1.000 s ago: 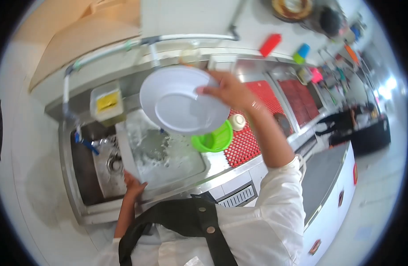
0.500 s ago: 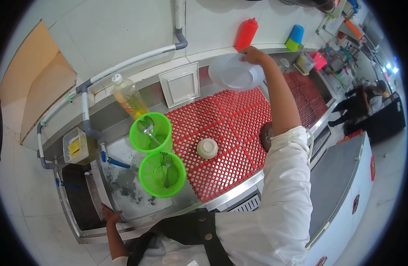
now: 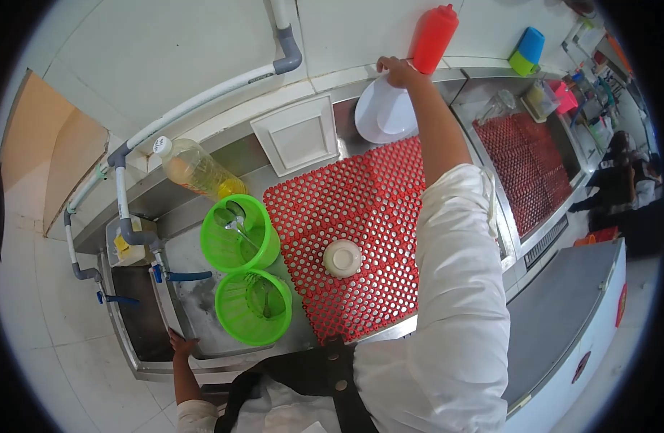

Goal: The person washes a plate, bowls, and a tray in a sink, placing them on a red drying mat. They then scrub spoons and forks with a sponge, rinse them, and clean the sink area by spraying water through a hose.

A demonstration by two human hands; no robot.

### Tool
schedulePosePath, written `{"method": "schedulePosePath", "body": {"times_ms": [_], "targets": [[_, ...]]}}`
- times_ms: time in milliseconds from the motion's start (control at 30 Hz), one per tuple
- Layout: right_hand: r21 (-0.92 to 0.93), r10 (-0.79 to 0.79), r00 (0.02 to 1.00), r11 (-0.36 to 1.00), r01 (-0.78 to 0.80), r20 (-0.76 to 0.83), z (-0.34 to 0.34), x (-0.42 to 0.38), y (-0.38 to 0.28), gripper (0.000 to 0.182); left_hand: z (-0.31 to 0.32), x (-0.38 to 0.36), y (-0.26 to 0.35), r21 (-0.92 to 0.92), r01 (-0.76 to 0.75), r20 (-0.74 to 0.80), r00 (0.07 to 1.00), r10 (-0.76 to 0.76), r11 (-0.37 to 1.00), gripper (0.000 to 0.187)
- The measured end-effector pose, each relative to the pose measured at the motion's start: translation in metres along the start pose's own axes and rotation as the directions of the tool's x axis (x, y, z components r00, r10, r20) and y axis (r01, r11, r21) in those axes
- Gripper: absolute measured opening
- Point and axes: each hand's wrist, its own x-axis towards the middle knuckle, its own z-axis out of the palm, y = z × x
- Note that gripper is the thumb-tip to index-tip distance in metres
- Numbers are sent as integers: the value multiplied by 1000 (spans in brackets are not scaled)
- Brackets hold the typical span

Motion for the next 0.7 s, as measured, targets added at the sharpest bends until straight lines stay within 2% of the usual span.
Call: {"method": "schedulePosePath", "body": {"times_ms": [100,167,233,267,300,333,367,400,433,467,533,600,633,667,700], "targets": [[74,-26,999,997,29,-41,6,-4,-5,38,-1,1,-4,-15,8,-7,1000,-8,1000,124],[87,-92,980,990,108,-176,3,-12,-4,42,2,4,-1,-27,14,11,1000,-14,1000,123],[8,-164,951,985,172,-262,-9,-19,-11,41,3,7,-4,154,-165,-43,984,173,974,122],[-21,-346,840,928,371,-418,-13,-23,-19,41,2,5,-6,174,-188,-24,981,195,967,122],[-48,-437,792,885,462,-427,-35,-47,-60,40,-4,1,3,170,-144,53,989,137,975,122],[193,-393,868,867,460,-302,-53,-71,-104,39,5,7,-7,248,-158,17,987,159,956,120],[268,-455,870,829,491,-188,-78,-107,-158,35,3,1,-6,224,-141,19,990,140,965,117],[311,-528,830,770,557,-178,-90,-140,-205,31,0,-10,4,308,-85,-3,996,90,948,115],[325,-575,814,756,568,-83,-111,-182,-253,28,2,-21,7,304,-176,-179,955,238,936,113],[357,-555,830,766,535,-51,-117,-217,-285,27,-1,-30,14,242,-381,-270,857,439,892,108],[329,-734,678,650,685,37,-121,-259,-329,28,-25,-62,69,260,-442,-150,860,488,859,99],[379,-806,586,568,730,80,-117,-292,-369,27,-23,-56,81,230,-578,-143,776,615,783,93],[390,-792,600,592,705,116,-112,-305,-389,27,-23,-44,81,218,-583,-145,774,617,783,93],[403,-771,618,621,672,156,-103,-319,-409,26,-24,-33,78,185,-561,-217,777,590,807,92],[472,-782,610,589,656,128,-87,-333,-430,26,-25,-24,72,150,-545,-282,776,564,825,91]]}}
